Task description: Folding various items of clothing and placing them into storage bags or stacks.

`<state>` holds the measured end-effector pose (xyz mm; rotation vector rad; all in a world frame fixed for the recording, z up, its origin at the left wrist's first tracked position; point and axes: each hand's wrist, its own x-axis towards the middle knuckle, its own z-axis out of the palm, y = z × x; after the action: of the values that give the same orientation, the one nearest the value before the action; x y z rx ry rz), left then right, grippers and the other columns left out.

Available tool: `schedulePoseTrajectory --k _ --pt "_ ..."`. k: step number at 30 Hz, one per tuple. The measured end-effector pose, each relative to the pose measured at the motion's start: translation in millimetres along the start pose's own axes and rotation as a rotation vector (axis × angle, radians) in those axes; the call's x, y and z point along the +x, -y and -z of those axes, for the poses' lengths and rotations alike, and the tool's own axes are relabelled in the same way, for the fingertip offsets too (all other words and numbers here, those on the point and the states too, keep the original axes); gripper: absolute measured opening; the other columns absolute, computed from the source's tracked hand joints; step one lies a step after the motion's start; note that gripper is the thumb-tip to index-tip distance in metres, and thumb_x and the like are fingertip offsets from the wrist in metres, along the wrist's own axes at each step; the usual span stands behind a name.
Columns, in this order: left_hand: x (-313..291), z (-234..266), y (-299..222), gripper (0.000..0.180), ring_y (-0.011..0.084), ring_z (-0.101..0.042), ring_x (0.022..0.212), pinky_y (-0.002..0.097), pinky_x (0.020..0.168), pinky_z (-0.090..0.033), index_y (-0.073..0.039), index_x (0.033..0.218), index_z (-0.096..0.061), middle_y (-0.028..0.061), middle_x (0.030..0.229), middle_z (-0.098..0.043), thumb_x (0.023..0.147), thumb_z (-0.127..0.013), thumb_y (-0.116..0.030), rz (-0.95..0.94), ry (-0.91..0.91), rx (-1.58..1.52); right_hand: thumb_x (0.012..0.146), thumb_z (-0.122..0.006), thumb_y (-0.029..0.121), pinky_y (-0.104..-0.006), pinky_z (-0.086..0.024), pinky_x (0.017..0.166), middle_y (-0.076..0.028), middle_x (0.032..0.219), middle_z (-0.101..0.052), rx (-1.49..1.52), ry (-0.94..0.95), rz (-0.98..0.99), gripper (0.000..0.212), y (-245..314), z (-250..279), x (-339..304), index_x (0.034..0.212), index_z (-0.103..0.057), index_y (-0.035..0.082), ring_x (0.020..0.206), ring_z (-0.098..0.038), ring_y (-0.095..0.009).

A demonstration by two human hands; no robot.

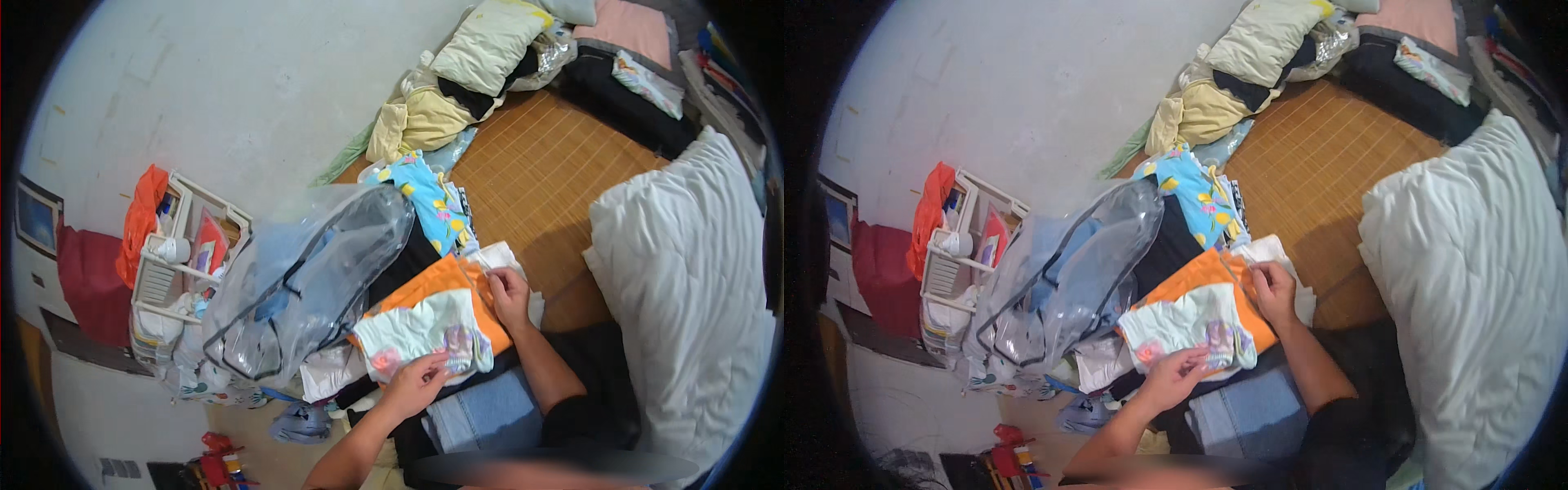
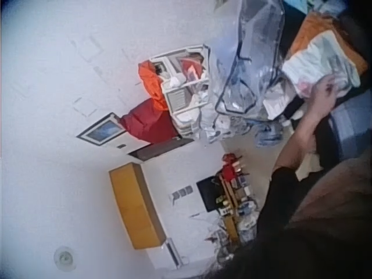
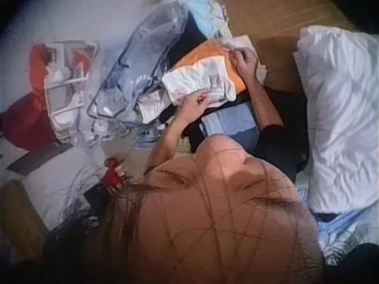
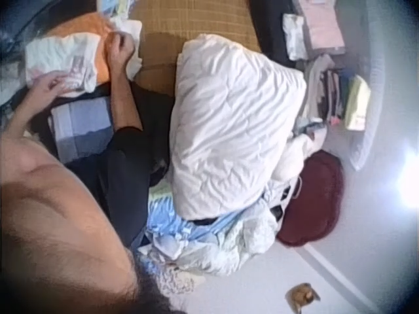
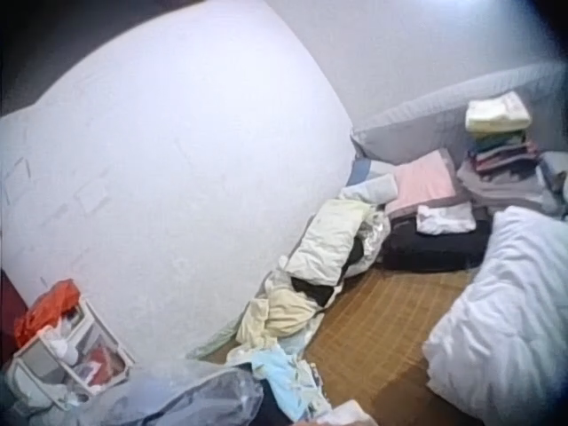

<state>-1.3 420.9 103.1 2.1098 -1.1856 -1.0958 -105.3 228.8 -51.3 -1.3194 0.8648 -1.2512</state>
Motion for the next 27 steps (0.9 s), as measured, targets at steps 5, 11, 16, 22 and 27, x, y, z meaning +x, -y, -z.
schedulePoseTrajectory --k 5,11,16,22,27 --pt "139 -17 -62 0.021 0.0099 -0.061 0.08 0.0245 0.071 -0.049 0.001 0.105 -0.061 0.0066 0.087 -0.066 0.089 -0.059 -0.014 -0.273 -0.068 0.046 0.089 -0.053 0.008 -0.0227 -0.045 0.06 -0.006 0.077 -0.061 0.717 -0.046 -0.438 0.01 -6 24 21 0.095 -0.06 0.004 0.065 -0.055 -0.011" --pt "373 -31 -83 0.039 0.0242 -0.061 0.093 0.0329 0.084 -0.047 0.005 0.112 -0.055 0.0181 0.105 -0.061 0.082 -0.063 -0.019 -0.346 -0.396 0.224 0.09 -0.051 0.014 -0.0246 -0.046 0.059 -0.008 0.078 -0.061 1.21 -0.149 -0.546 0.015 -27 49 42 0.098 -0.058 0.004 0.063 -0.055 -0.014" --pt "480 -1 -50 0.052 0.0392 -0.041 0.123 0.0434 0.105 -0.032 0.01 0.118 -0.049 0.0302 0.123 -0.048 0.076 -0.062 -0.018 -0.25 -0.639 0.584 0.09 -0.05 0.013 -0.026 -0.046 0.061 -0.009 0.078 -0.061 1.225 -0.224 -0.551 0.016 -33 55 47 0.098 -0.058 0.002 0.065 -0.056 -0.015" --pt "528 5 -36 0.034 0.0425 -0.056 0.106 0.045 0.092 -0.045 0.007 0.104 -0.057 0.03 0.112 -0.057 0.077 -0.061 -0.014 0.078 -0.449 0.77 0.091 -0.049 0.014 -0.026 -0.047 0.06 -0.01 0.082 -0.063 1.232 -0.134 -0.505 0.019 -41 56 48 0.103 -0.058 0.002 0.07 -0.058 -0.014" --pt "519 11 -39 0.016 0.0413 -0.061 0.091 0.0467 0.081 -0.049 0.003 0.089 -0.063 0.0256 0.093 -0.064 0.08 -0.056 -0.008 -0.01 -0.498 0.962 0.092 -0.048 0.016 -0.0247 -0.047 0.06 -0.01 0.081 -0.064 1.209 -0.124 -0.478 0.022 -37 47 49 0.105 -0.057 0.0 0.068 -0.058 -0.013"
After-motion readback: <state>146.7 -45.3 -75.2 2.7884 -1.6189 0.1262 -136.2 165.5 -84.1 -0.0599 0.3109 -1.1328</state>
